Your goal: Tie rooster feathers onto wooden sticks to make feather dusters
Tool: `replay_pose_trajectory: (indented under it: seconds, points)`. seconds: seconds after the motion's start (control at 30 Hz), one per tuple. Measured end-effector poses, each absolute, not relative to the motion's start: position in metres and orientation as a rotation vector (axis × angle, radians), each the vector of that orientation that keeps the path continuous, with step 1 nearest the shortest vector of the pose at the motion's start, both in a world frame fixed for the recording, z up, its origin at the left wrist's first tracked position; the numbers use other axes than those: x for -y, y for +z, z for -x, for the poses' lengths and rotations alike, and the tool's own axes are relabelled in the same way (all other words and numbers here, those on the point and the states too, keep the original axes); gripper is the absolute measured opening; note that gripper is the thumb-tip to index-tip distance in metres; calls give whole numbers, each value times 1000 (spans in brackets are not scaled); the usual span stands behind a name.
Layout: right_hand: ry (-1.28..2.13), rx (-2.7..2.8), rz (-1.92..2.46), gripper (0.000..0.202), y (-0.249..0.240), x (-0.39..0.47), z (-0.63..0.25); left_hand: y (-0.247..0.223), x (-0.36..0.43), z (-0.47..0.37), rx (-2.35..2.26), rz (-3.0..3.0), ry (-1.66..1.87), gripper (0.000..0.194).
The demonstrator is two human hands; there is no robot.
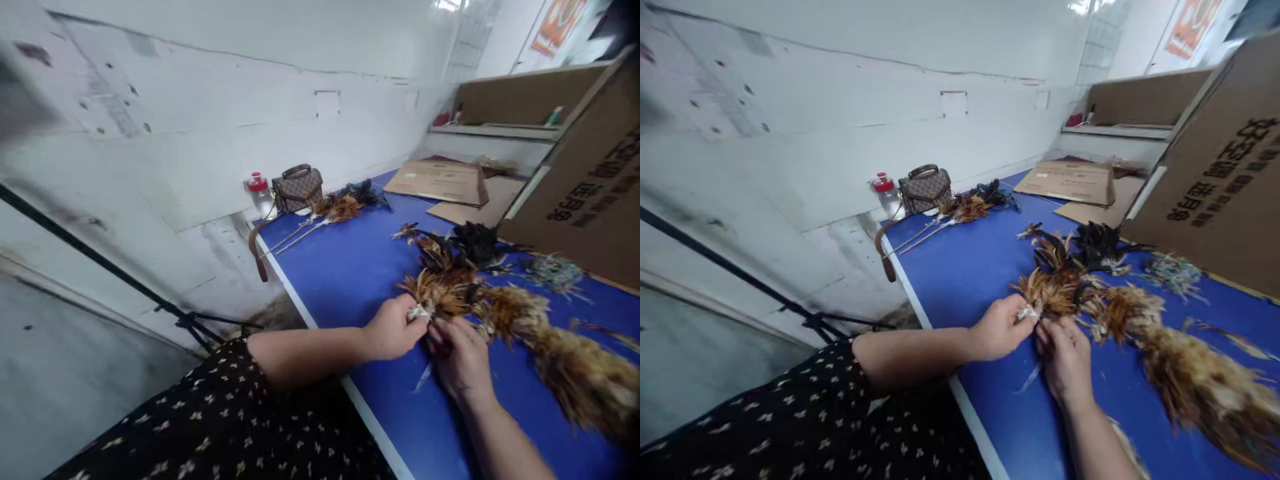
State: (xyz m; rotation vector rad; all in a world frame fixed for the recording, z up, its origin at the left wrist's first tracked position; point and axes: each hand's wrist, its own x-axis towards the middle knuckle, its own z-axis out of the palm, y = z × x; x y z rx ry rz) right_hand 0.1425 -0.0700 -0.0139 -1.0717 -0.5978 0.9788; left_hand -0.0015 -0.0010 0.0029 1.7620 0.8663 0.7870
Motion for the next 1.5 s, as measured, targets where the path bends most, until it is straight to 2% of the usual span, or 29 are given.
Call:
replay_pose_trajectory:
  seconds: [0.17,0.6,1.0,1.3,1.5]
  points:
    - [941,560,1147,65,-21,66,-144,13,4,7,-837,-1820,768,29]
    - [860,561,1255,55,-30,64,-147,9,9,9,-803,-1820,859,16]
    - [881,578,1249,60,-30,63,-146,2,4,-1,-706,-1333,753,33]
    - [794,606,1270,61,-29,63,-143,3,2,4,-546,-1008,712,70]
    - [664,634,1273,56,-15,68,-140,-4,5,3,-623,-1035,741,60]
